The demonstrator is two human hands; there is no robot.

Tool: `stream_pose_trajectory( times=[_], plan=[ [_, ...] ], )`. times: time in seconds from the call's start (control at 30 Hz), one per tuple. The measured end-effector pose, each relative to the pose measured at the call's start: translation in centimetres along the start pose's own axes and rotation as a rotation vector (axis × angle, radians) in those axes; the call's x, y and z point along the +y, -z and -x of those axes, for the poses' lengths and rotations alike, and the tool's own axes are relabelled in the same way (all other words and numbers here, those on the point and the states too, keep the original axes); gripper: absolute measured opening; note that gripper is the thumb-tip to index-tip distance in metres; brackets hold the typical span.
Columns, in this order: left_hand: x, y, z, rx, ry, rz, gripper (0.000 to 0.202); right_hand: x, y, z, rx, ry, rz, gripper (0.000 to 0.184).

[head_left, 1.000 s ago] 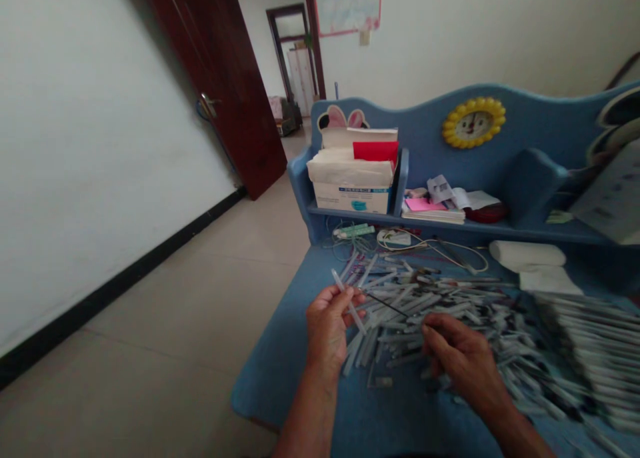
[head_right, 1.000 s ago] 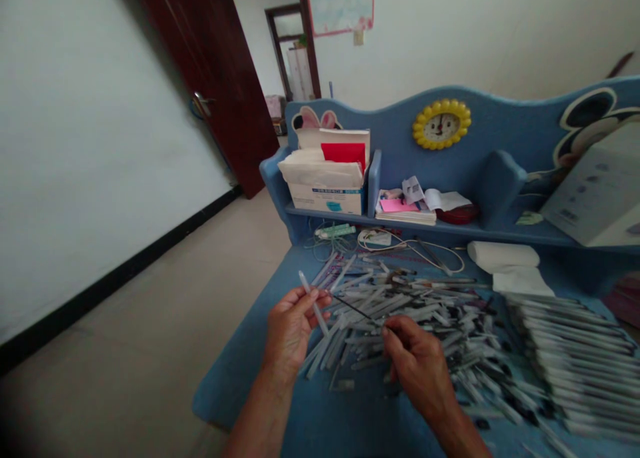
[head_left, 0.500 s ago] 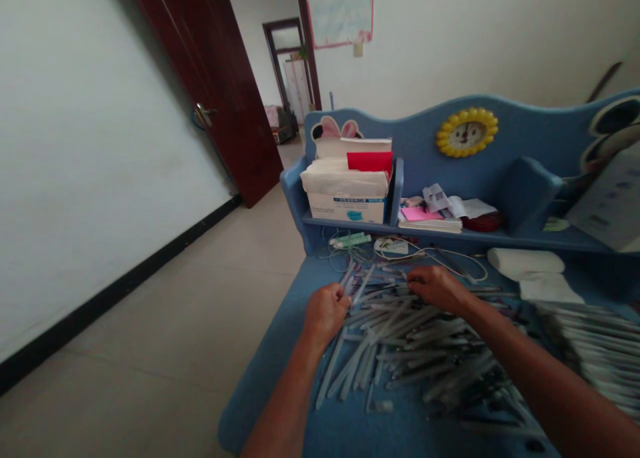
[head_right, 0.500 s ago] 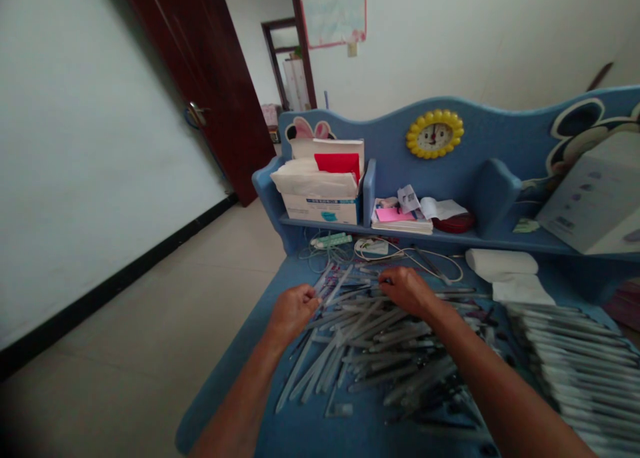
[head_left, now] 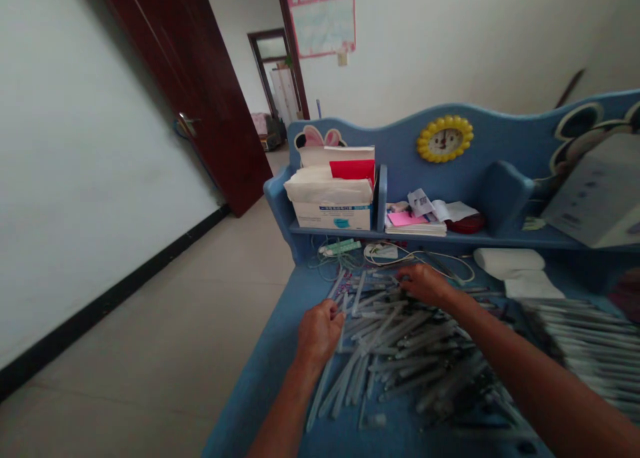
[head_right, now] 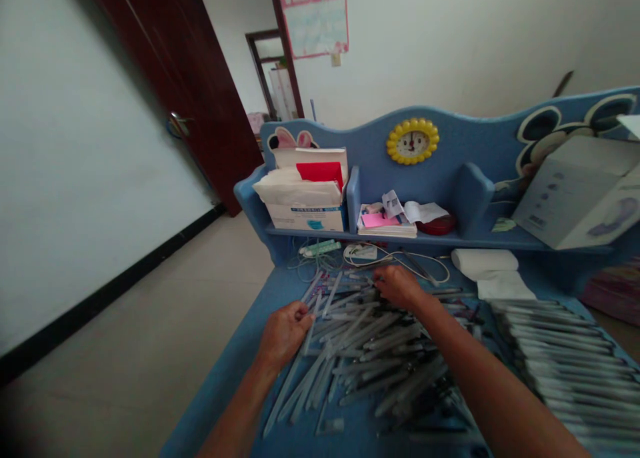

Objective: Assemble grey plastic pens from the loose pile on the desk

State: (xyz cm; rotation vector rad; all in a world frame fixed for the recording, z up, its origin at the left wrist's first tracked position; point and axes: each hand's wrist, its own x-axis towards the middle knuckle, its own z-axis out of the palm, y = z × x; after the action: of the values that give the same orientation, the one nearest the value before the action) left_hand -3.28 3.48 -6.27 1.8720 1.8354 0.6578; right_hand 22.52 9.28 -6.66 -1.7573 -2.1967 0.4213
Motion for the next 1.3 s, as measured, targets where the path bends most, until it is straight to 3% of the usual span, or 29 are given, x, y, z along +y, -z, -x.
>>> stream_pose_trajectory(
  times=[0.33,0.67,1.0,1.3],
  plan=[
    [-0.4,0.7,-0.4,0.031,-0.029,-0.095,0.015,2.6,2.3,3.5,0.102,-0.024,-0.1,0.027],
    [-0.5,1.0,-0.8,0.038,-0.038,-0.198,0.021,4.8,2.9,6.1,0.096,-0.092,-0.103,0.026],
    [-0.9,1.5,-1.5,0.023,0.036,-0.201,0.025,5.0,3.3,2.3,0.036,-0.14,0.025,0.023],
    [-2.1,1.9,-1.7,-0.01,0.088,-0.117,0.028,2.2,2.3,-2.5,-0.076,-0.037,0.225,0.022]
  ],
)
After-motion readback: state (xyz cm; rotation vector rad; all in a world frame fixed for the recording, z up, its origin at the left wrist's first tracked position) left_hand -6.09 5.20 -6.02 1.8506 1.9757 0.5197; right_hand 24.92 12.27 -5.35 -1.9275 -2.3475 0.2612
